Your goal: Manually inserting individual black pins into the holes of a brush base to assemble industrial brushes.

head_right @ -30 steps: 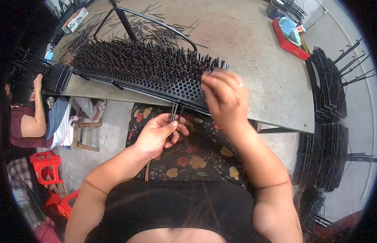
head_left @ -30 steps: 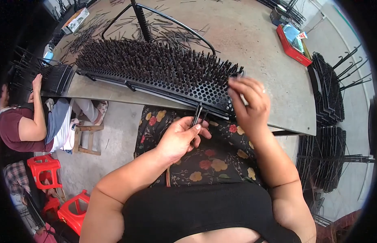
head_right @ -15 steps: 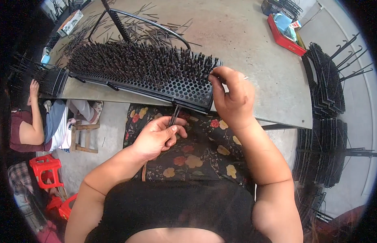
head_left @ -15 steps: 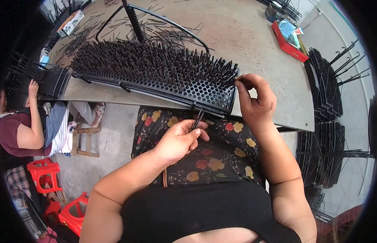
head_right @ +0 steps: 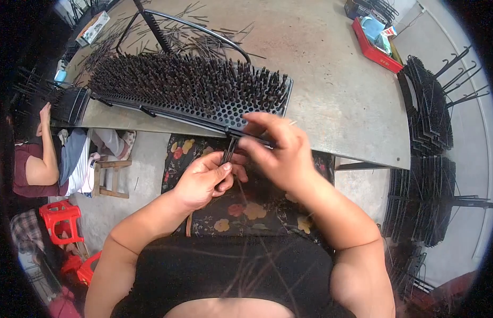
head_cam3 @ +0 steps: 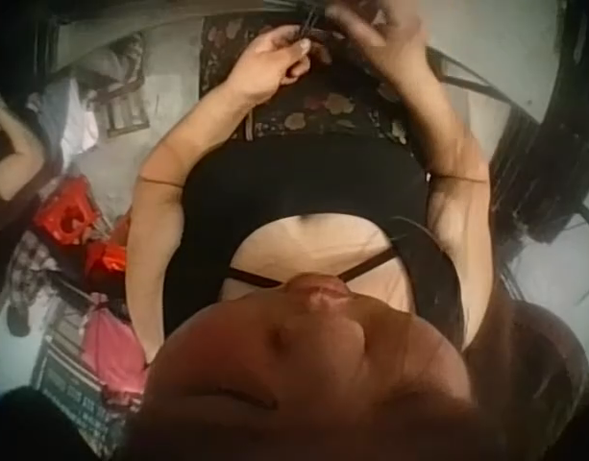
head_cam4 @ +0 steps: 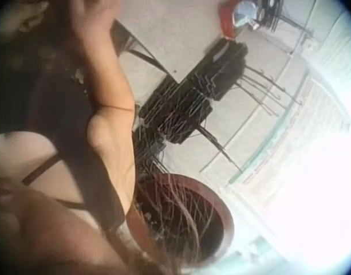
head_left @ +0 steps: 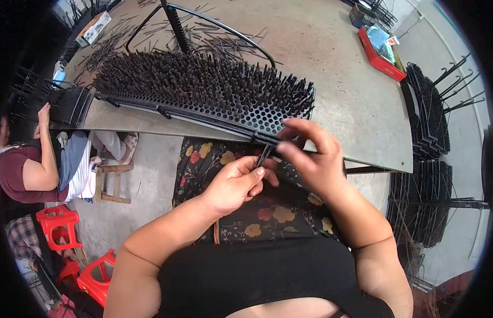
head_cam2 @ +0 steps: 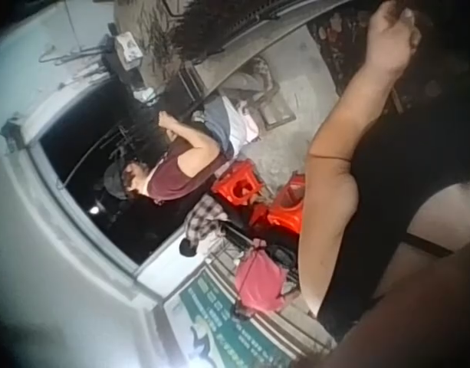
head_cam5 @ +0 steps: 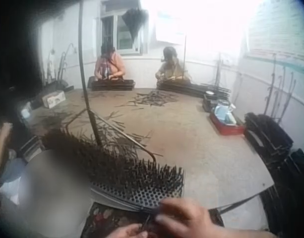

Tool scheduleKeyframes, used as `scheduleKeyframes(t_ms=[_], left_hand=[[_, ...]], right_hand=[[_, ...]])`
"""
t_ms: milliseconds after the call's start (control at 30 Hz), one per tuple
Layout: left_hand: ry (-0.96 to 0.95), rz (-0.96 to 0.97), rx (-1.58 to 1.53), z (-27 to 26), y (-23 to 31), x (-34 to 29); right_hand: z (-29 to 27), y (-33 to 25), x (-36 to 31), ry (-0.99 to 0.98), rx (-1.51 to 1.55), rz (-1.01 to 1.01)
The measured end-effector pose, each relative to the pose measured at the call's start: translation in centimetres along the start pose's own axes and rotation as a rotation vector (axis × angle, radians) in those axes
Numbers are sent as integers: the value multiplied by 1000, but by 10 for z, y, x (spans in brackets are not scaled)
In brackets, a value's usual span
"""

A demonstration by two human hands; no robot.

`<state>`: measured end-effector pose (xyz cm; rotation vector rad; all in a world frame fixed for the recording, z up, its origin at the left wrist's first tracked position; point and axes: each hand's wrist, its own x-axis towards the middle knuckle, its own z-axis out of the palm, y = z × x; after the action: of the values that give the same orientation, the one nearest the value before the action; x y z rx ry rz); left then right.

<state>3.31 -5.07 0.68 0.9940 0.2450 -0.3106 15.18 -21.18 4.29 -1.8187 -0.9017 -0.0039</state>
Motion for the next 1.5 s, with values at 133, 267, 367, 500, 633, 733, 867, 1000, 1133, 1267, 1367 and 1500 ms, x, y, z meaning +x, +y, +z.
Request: scheduleKeyframes(t_ms=[133,267,367,500,633,733,867,1000,1133,1267,1367,1500], left_hand=[[-114,17,0,0,0,0],[-101,-18,32,-3,0,1],[-84,-51,57,-3,-1,3],[-83,-66,92,0,3,3],[-86,-76,75,-4,0,3],[-92,-72,56,-6,1,2],[-166,-27,17,-3,3,2],[-184,-8,51,-1,8,1],[-177,19,-11,-6,8,-2],[-91,-3,-22,-7,11,-4],[61,-34,7,-14,7,5],[96,-100,4,-14,4,6]], right_hand=[[2,-6,-10,-116,447,518],[-17,14,10,353,48,-2],[-29,26,21,418,-281,-298],[-30,29,18,394,-415,-302],[-32,35,25,292,-591,-465],[-27,32,20,260,-650,-465],[-6,-3,0,-103,165,222],[-4,-3,14,-221,623,485],[1,-8,25,-351,592,422],[4,-11,30,-278,485,472],[14,4,47,291,114,-119],[18,11,58,346,-190,-408]])
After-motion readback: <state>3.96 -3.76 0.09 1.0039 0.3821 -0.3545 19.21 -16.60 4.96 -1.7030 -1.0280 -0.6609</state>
